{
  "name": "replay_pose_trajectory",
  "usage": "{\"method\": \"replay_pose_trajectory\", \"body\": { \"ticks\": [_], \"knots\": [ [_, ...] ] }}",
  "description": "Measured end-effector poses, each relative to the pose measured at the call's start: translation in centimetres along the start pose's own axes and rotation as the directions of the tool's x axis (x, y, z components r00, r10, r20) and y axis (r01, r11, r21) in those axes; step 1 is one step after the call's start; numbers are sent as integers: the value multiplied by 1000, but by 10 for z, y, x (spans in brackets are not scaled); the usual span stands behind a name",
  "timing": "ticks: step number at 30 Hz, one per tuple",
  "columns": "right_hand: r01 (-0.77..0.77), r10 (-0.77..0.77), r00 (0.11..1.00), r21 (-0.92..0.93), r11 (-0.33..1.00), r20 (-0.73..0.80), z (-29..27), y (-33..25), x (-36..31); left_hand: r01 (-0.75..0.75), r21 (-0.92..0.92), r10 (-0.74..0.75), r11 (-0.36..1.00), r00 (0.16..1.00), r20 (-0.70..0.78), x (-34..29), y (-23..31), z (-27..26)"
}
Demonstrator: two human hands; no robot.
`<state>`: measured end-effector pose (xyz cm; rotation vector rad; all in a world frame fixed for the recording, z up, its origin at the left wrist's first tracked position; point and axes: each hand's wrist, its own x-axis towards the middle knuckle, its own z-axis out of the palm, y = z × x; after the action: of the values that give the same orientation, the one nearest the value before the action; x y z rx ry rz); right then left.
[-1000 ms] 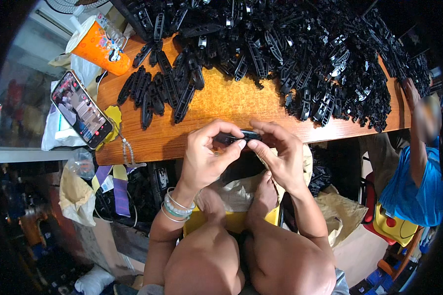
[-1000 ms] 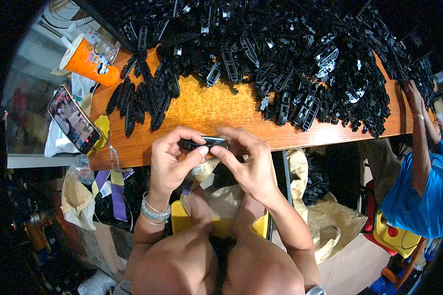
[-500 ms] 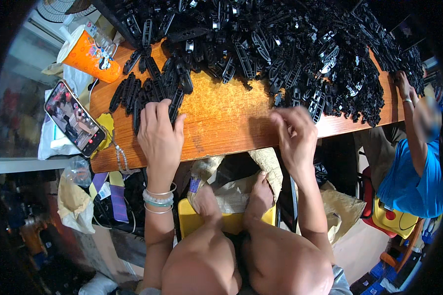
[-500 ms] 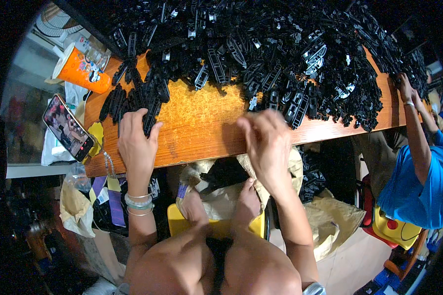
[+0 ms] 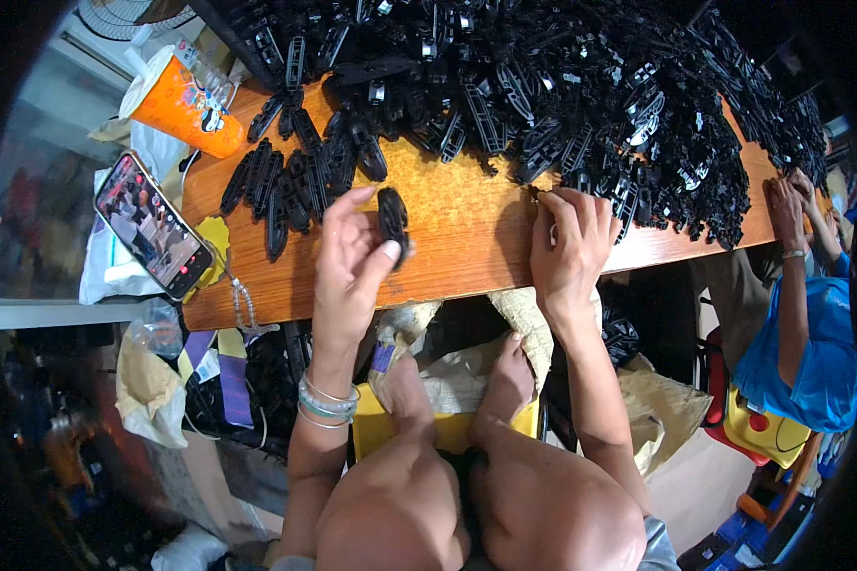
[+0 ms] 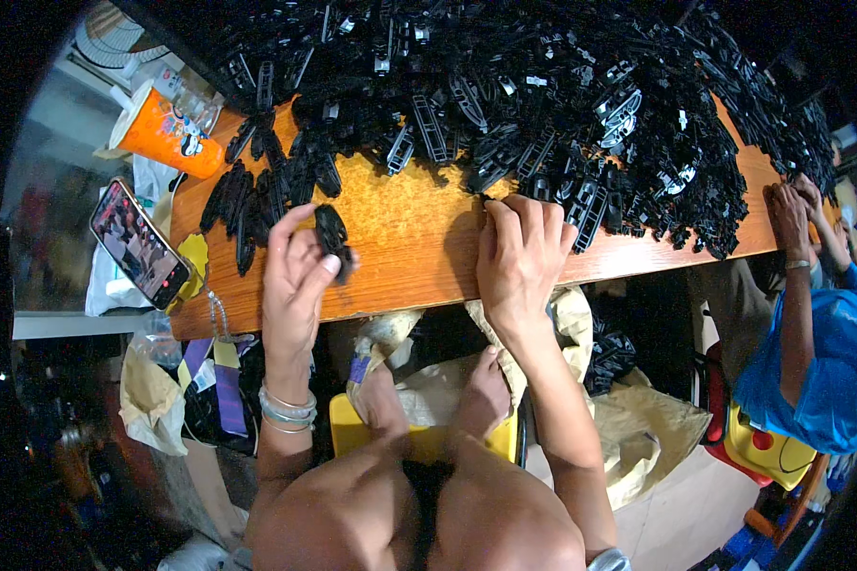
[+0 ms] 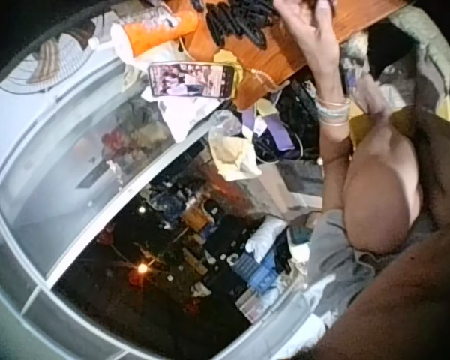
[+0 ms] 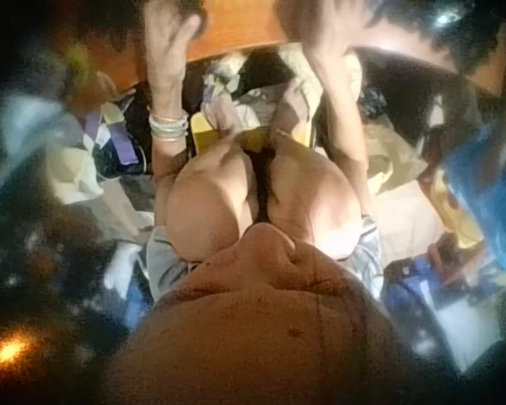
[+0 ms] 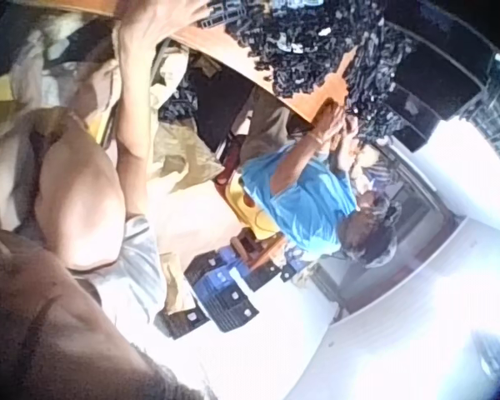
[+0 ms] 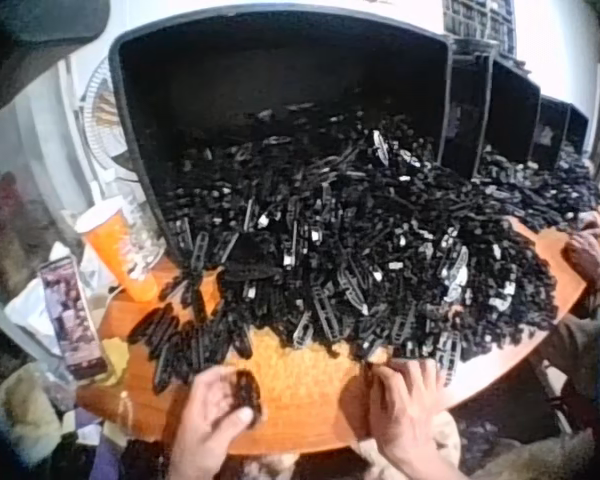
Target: The person assembles small plastic components by hand on a wooden table.
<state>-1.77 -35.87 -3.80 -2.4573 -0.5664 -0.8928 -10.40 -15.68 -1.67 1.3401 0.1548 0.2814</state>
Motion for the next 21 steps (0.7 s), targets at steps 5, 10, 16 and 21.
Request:
{"method": "replay_pose_trajectory", "body": {
  "ticks": [5,10,16,21],
  "knots": [
    [-75,86,996,545,835,5,-9,-18,0,125,-192,-108,973,990,96,-1,-13,4],
    [-255,32,960,822,509,279,-26,-50,-2,29,-3,-28,1000,986,165,-8,-8,12],
    [17,-152,983,783,622,100,-21,-45,0,200,-64,-186,978,966,180,-12,2,11],
    [166,-299,952,706,688,67,-21,-38,-2,226,-122,-205,966,965,163,-14,5,15]
  ]
}}
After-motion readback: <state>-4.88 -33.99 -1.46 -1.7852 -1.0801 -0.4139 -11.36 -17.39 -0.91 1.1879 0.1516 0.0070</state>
